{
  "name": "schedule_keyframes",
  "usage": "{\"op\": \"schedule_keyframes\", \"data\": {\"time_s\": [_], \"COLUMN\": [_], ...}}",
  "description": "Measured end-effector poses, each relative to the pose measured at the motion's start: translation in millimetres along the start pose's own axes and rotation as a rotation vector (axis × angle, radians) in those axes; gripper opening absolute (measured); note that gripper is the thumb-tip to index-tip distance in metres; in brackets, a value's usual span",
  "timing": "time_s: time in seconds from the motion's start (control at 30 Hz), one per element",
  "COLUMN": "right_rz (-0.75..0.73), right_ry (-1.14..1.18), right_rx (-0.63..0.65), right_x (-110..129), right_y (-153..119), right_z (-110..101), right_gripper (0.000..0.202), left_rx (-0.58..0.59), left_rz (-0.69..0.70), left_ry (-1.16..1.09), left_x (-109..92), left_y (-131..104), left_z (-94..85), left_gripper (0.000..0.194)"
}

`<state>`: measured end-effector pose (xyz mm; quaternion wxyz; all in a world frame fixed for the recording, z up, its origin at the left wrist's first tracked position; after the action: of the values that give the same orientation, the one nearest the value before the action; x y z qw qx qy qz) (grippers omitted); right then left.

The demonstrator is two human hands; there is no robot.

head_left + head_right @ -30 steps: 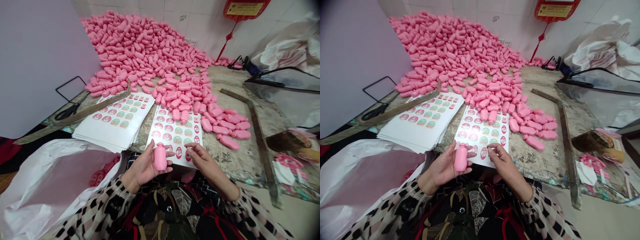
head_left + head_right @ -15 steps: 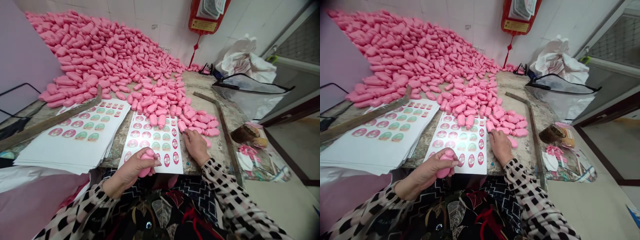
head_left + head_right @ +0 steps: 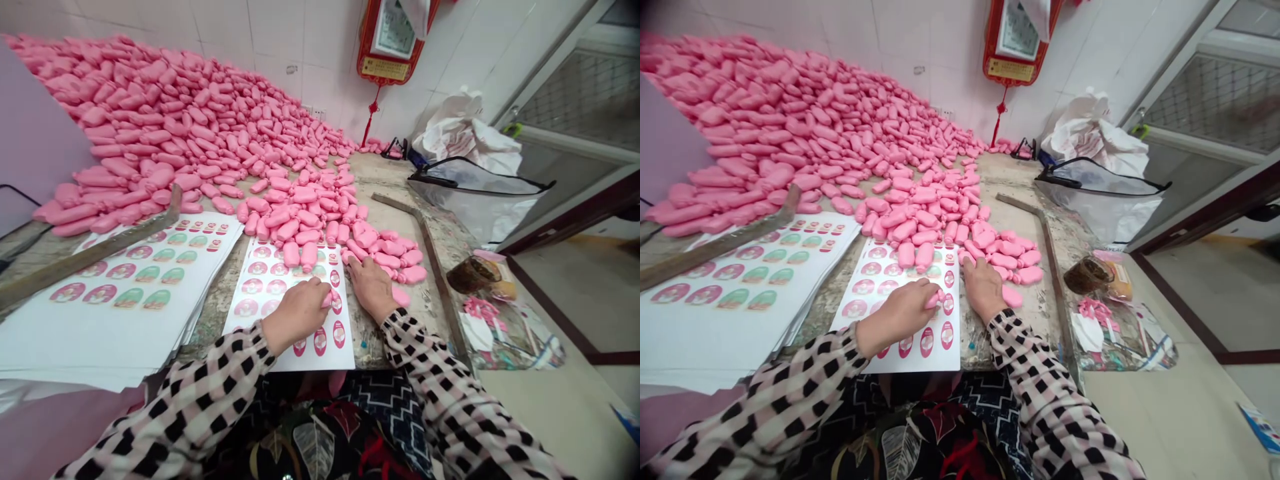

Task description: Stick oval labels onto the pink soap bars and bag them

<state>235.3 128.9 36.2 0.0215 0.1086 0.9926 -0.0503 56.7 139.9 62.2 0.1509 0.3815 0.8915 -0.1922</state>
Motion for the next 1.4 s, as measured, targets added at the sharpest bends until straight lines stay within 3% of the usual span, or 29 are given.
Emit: {"op": "schedule_keyframes", "data": {"time_s": [0.27,0.4,0.6,0.93,1.4], "right_rz": [-0.013,0.006,-0.035,-0.044,-0.126], "right_ry": [0.023,0.154,0.379,0.281,0.277], "right_rx": [-0.002,-0.037,0.014,0.058,0.005], "right_x": [-8.4,-4.5,2.7,2.0,-3.6], "right_y": [3.5,-9.0,-18.5,-9.7,-3.4], "right_z": [-1.3,-1.9,3.7,-0.2,3.2], "right_gripper": [0.044,0.039,0.022,0.022,0.018], "left_rx": [0.056,0.056,0.036,0.012,-0.017], "left_rz": [0.054,0.05,0.068,0.07,0.054], "left_ry": [0.048,0.049,0.058,0.062,0.089], "left_x": [1.4,3.6,4.5,3.3,4.5], "left_y": [20.1,18.7,19.3,18.3,19.9], "left_z": [21.2,24.7,25.5,25.2,32.1], "left_gripper": [0.048,0.048,0.045,0.044,0.044]}}
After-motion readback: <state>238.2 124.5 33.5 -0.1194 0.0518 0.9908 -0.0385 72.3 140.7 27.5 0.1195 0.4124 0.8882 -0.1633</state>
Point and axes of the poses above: each hand's wrist, its own y-axis towards the middle knuckle, its own z-axis out of the palm, x = y × z, the point moved 1 cm from there along y, towards the middle knuckle, and after that the axes turned 11 degrees about x, right-handed, at the moved point
